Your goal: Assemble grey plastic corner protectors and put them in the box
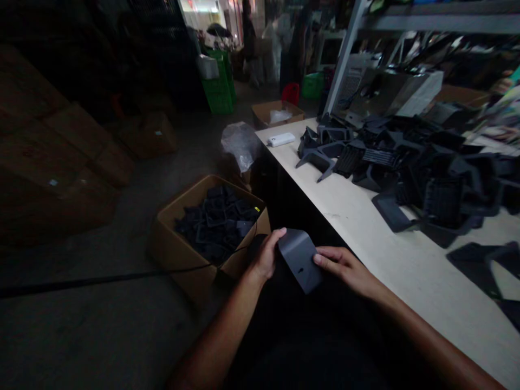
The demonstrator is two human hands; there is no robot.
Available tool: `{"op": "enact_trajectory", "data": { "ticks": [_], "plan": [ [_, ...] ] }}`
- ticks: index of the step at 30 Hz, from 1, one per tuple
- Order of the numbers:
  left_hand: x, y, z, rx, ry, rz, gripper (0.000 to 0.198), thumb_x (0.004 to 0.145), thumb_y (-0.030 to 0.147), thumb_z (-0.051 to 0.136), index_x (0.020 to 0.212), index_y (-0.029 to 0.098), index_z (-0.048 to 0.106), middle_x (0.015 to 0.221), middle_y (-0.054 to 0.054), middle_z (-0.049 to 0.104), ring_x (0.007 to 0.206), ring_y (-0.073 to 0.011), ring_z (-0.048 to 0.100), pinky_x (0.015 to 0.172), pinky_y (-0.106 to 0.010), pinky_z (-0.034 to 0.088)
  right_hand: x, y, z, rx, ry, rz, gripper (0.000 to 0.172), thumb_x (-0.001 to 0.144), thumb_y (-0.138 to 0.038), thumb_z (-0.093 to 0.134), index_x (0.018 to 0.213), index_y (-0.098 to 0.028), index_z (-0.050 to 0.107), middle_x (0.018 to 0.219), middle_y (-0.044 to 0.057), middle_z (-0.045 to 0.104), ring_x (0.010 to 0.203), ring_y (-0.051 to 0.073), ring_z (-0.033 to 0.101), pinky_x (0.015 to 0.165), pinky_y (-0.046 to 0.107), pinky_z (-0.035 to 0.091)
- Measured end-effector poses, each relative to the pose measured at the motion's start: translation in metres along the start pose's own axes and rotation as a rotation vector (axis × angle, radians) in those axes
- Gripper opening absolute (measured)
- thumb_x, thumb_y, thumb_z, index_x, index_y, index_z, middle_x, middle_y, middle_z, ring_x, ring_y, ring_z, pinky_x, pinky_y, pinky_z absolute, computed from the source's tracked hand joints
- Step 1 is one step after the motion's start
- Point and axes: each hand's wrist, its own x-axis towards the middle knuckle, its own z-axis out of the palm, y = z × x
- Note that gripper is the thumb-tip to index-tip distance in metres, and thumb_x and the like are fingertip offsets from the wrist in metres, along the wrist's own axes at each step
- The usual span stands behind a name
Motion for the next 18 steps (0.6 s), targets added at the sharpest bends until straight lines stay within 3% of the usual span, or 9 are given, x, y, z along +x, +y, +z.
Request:
{"op": "enact_trajectory", "data": {
  "ticks": [3, 6, 9, 14, 16, 18],
  "plan": [
    [-0.005, -0.01, -0.012, -0.058, 0.062, -0.223, 0.037, 0.083, 0.05, 0.072, 0.066, 0.018, 0.063, 0.043, 0.004, 0.049, 0.039, -0.0131, 0.047, 0.04, -0.023, 0.033, 0.002, 0.005, -0.002, -0.012, 0.03, 0.081, 0.055, 0.093, -0.064, 0.07, 0.121, -0.018, 0.077, 0.103, 0.009, 0.079, 0.09, 0.026, 0.074, 0.081, 0.036, 0.059],
    [-0.008, -0.016, -0.017, -0.144, 0.155, -0.235, 0.04, 0.085, 0.048, 0.07, 0.06, 0.021, 0.054, 0.038, 0.007, 0.035, 0.033, -0.0115, 0.035, 0.033, -0.021, 0.021, 0.006, 0.005, -0.004, -0.117, 0.146, 0.087, 0.057, 0.089, -0.066, 0.072, 0.121, -0.019, 0.078, 0.112, 0.012, 0.079, 0.105, 0.033, 0.074, 0.094, 0.044, 0.059],
    [-0.005, 0.001, -0.023, -0.289, 0.246, -0.045, 0.039, 0.088, 0.046, 0.069, 0.063, 0.021, 0.05, 0.042, 0.008, 0.037, 0.037, -0.0103, 0.04, 0.034, -0.019, 0.02, 0.009, -0.003, -0.012, -0.2, 0.319, 0.089, 0.058, 0.084, -0.067, 0.077, 0.123, -0.024, 0.077, 0.126, 0.012, 0.076, 0.123, 0.036, 0.069, 0.111, 0.05, 0.052],
    [0.0, 0.062, -0.051, -0.608, 0.316, 0.479, 0.038, 0.103, 0.049, 0.044, 0.081, 0.021, 0.059, 0.059, 0.005, 0.052, 0.054, -0.0089, 0.057, 0.046, -0.018, 0.036, 0.006, -0.023, -0.033, -0.228, 0.48, 0.145, 0.057, 0.08, -0.073, 0.074, 0.116, -0.03, 0.081, 0.125, 0.009, 0.077, 0.123, 0.034, 0.07, 0.115, 0.046, 0.049],
    [0.001, 0.073, -0.061, -0.675, 0.341, 0.55, 0.044, 0.105, 0.052, 0.035, 0.092, 0.02, 0.063, 0.069, 0.002, 0.061, 0.06, -0.0086, 0.061, 0.053, -0.018, 0.043, 0.004, -0.027, -0.042, -0.334, 0.536, 0.114, 0.054, 0.08, -0.075, 0.071, 0.109, -0.032, 0.084, 0.121, 0.008, 0.079, 0.123, 0.034, 0.07, 0.114, 0.044, 0.05],
    [0.004, 0.067, -0.065, -0.693, 0.347, 0.517, 0.045, 0.105, 0.051, 0.036, 0.101, 0.017, 0.065, 0.077, -0.002, 0.066, 0.064, -0.0109, 0.064, 0.056, -0.02, 0.046, 0.001, -0.025, -0.05, -0.511, 0.585, 0.057, 0.053, 0.079, -0.077, 0.067, 0.104, -0.034, 0.085, 0.115, 0.007, 0.081, 0.117, 0.035, 0.073, 0.105, 0.046, 0.056]
  ]
}}
